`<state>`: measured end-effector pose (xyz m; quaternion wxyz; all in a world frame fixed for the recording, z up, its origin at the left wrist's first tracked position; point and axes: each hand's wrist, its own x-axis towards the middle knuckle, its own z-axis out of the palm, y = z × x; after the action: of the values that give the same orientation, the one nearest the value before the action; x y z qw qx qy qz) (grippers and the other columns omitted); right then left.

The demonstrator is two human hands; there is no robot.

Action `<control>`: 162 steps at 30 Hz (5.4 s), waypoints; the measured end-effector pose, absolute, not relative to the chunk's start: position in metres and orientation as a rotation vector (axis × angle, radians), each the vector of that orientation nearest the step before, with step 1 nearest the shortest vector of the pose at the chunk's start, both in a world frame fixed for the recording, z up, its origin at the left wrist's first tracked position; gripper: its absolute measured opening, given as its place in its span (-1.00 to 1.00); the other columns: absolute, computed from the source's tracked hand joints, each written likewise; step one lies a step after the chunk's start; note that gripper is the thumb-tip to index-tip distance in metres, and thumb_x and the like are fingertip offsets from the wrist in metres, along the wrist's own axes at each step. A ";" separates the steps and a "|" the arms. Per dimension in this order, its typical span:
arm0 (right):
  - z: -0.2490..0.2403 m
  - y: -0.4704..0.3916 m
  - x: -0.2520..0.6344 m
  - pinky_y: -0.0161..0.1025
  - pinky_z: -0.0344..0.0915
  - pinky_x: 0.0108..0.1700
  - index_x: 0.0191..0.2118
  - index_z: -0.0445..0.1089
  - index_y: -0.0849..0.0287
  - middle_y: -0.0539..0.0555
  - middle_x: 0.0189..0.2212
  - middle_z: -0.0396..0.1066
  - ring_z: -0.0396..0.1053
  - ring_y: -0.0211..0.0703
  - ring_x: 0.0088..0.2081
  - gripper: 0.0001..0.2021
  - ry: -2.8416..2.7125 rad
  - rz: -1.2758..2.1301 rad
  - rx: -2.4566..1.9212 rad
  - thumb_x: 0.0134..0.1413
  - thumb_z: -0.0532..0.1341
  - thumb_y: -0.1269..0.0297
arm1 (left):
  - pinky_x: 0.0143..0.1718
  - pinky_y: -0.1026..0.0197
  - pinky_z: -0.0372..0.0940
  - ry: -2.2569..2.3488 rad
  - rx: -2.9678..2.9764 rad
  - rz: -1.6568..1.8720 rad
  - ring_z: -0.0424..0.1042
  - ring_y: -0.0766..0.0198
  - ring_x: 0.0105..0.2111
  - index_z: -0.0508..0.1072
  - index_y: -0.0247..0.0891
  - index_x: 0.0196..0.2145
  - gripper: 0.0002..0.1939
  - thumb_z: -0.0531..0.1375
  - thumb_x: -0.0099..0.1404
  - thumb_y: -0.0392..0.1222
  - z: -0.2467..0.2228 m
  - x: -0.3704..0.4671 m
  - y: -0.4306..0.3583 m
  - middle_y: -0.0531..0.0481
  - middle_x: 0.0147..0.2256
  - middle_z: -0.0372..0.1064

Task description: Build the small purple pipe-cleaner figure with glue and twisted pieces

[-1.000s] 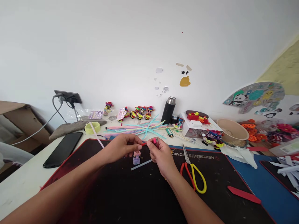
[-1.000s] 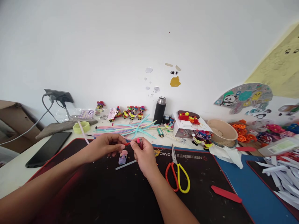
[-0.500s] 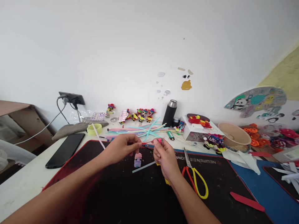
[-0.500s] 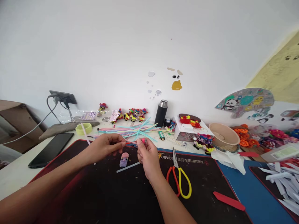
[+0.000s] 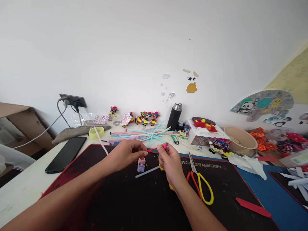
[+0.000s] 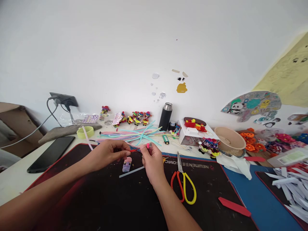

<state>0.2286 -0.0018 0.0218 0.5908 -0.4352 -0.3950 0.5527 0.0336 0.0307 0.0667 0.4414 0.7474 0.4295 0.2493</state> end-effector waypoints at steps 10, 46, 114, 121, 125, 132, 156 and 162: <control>0.025 -0.002 0.230 -0.41 -0.24 -0.63 -0.34 0.36 0.15 -0.25 -0.66 -0.04 -0.18 -0.44 -0.66 -0.53 -0.844 1.352 -0.948 -0.03 0.46 -0.14 | -0.54 0.31 0.17 1.009 1.698 0.545 0.33 0.33 -0.56 0.40 -0.22 -0.34 -0.61 0.18 0.34 0.20 0.075 0.034 0.031 0.08 -0.49 0.48; 0.025 -0.003 0.230 -0.40 -0.22 -0.62 -0.35 0.30 0.11 -0.25 -0.64 -0.06 -0.16 -0.41 -0.64 -0.57 -0.950 1.309 -1.010 0.04 0.42 -0.12 | -0.40 0.26 0.21 1.070 1.906 0.563 0.42 0.25 -0.43 0.46 -0.21 -0.38 -0.78 0.22 0.33 -0.02 0.072 0.038 0.024 0.05 -0.42 0.53; 0.028 -0.012 0.223 -0.36 -0.27 -0.61 -0.42 0.23 0.12 -0.23 -0.63 -0.06 -0.22 -0.42 -0.63 -0.41 -1.157 1.540 -0.924 0.05 0.32 -0.36 | -0.53 0.29 0.11 1.024 1.603 0.572 0.23 0.35 -0.60 0.43 -0.25 -0.44 -0.47 0.26 0.19 0.34 0.084 0.037 0.027 0.12 -0.60 0.35; 0.014 -0.011 0.222 -0.30 -0.12 -0.55 -0.43 0.26 0.11 -0.16 -0.62 0.02 -0.09 -0.32 -0.60 -0.51 -1.355 1.237 -1.088 0.27 0.19 -0.23 | -0.53 0.29 0.12 0.993 1.596 0.539 0.23 0.36 -0.60 0.42 -0.26 -0.45 -0.51 0.25 0.22 0.28 0.083 0.038 0.026 0.12 -0.61 0.34; 0.015 -0.011 0.221 -0.27 -0.01 -0.47 -0.44 0.31 0.14 -0.09 -0.59 0.16 0.06 -0.26 -0.52 -0.60 -1.517 1.003 -1.205 0.35 0.13 -0.02 | -0.53 0.29 0.12 0.973 1.584 0.529 0.24 0.35 -0.60 0.45 -0.27 -0.42 -0.55 0.26 0.22 0.23 0.082 0.038 0.025 0.12 -0.61 0.33; 0.020 -0.011 0.222 -0.26 0.01 -0.41 -0.47 0.24 0.13 -0.08 -0.56 0.19 0.08 -0.23 -0.48 -0.64 -1.598 0.870 -1.289 0.32 0.08 0.07 | -0.56 0.29 0.06 0.990 1.621 0.513 0.22 0.37 -0.61 0.45 -0.27 -0.41 -0.58 0.23 0.26 0.20 0.081 0.039 0.024 0.13 -0.63 0.33; 0.021 -0.012 0.219 -0.27 0.08 -0.40 -0.45 0.34 0.16 -0.03 -0.56 0.30 0.18 -0.20 -0.46 -0.72 -1.574 0.895 -1.348 0.22 0.10 0.14 | -0.56 0.30 0.10 0.958 1.579 0.497 0.19 0.38 -0.64 0.49 -0.27 -0.39 -0.60 0.26 0.27 0.17 0.078 0.040 0.022 0.15 -0.65 0.32; 0.022 -0.012 0.219 -0.27 0.01 -0.46 -0.51 0.27 0.12 -0.07 -0.61 0.25 0.12 -0.23 -0.53 -0.71 -1.565 0.864 -1.388 0.21 0.10 0.14 | -0.57 0.30 0.09 0.937 1.578 0.492 0.19 0.39 -0.65 0.49 -0.28 -0.39 -0.64 0.25 0.29 0.12 0.076 0.039 0.023 0.14 -0.65 0.33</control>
<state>0.2192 -0.0124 0.0222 0.4252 -0.5551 -0.6257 0.3457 0.0392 0.0231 0.0761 0.5816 0.6756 0.4012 0.2107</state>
